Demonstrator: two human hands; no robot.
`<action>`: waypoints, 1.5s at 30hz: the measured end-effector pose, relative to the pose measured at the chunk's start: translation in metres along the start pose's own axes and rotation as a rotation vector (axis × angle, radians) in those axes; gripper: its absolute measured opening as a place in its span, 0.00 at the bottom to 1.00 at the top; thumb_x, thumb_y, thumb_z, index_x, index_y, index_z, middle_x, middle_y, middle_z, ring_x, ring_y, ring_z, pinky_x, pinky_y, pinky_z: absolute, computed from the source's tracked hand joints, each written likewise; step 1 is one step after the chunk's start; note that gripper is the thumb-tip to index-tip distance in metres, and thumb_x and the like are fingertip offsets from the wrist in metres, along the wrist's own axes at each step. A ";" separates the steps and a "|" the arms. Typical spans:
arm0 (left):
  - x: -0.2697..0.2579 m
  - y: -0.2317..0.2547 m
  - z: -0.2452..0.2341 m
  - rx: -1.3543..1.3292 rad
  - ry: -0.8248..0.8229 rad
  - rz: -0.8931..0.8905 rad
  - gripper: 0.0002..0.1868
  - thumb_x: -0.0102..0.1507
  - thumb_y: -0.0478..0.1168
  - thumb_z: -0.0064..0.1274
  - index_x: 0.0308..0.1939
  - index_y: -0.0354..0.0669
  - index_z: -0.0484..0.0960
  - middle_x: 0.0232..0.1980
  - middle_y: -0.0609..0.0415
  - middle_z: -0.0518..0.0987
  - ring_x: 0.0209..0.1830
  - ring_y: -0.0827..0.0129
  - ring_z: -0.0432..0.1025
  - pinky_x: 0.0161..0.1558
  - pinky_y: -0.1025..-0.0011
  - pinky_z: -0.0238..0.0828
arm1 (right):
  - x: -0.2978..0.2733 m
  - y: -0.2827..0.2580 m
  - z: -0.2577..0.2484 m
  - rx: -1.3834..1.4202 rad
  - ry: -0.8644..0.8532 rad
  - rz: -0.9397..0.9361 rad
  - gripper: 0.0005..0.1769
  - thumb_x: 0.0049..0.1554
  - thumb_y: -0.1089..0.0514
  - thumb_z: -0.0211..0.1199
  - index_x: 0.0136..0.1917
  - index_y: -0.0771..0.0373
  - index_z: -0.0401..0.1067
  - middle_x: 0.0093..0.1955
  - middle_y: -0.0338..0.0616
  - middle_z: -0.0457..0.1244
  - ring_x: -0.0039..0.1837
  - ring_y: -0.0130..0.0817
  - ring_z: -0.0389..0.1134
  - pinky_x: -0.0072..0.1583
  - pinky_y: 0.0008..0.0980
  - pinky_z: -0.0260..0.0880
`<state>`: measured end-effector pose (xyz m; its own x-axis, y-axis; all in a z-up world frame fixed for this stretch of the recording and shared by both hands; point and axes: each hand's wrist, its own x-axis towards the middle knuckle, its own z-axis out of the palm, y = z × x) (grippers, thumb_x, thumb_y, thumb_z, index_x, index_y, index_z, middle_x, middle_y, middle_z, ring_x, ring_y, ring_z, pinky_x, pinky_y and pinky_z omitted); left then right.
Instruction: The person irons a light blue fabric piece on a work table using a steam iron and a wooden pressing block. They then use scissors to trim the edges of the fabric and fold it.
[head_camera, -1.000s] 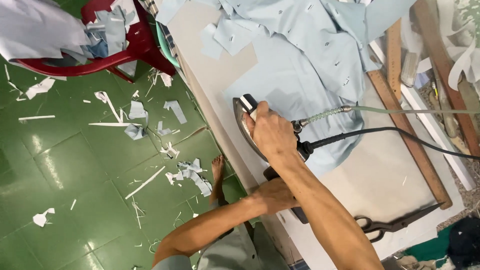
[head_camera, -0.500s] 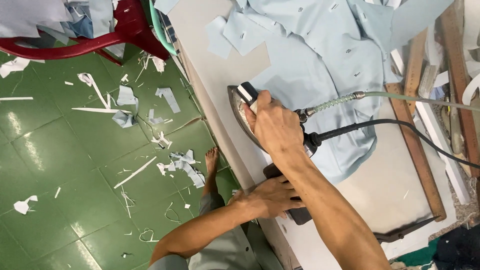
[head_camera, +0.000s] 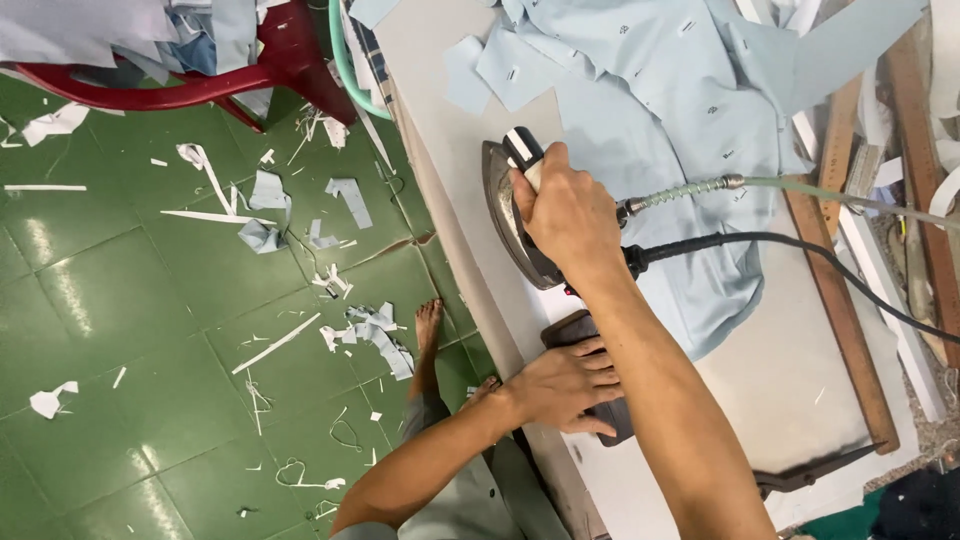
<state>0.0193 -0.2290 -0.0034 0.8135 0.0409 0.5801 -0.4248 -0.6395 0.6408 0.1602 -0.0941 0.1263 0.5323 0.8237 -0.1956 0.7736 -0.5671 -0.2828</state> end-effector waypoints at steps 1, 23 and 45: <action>0.005 0.002 -0.005 0.009 0.002 0.002 0.35 0.64 0.70 0.40 0.59 0.50 0.81 0.58 0.54 0.81 0.67 0.57 0.72 0.74 0.51 0.60 | -0.002 0.002 0.002 0.001 0.005 -0.008 0.23 0.67 0.40 0.49 0.50 0.64 0.61 0.34 0.58 0.66 0.39 0.61 0.73 0.40 0.57 0.75; 0.019 0.009 -0.025 0.023 0.011 -0.045 0.24 0.69 0.59 0.42 0.44 0.46 0.85 0.36 0.50 0.81 0.42 0.58 0.78 0.51 0.61 0.75 | -0.031 0.007 0.022 -0.133 -0.015 0.028 0.28 0.67 0.34 0.45 0.54 0.63 0.61 0.34 0.52 0.66 0.38 0.57 0.74 0.41 0.54 0.77; 0.010 -0.002 -0.011 0.113 0.039 0.069 0.21 0.67 0.51 0.47 0.54 0.41 0.83 0.54 0.47 0.82 0.62 0.55 0.74 0.71 0.51 0.63 | 0.011 -0.017 -0.015 -0.108 -0.064 -0.050 0.25 0.68 0.38 0.48 0.52 0.64 0.61 0.34 0.58 0.67 0.39 0.61 0.74 0.40 0.58 0.76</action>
<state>0.0237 -0.2194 0.0064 0.7666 0.0225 0.6417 -0.4299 -0.7243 0.5390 0.1576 -0.0753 0.1428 0.4719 0.8472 -0.2440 0.8329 -0.5192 -0.1916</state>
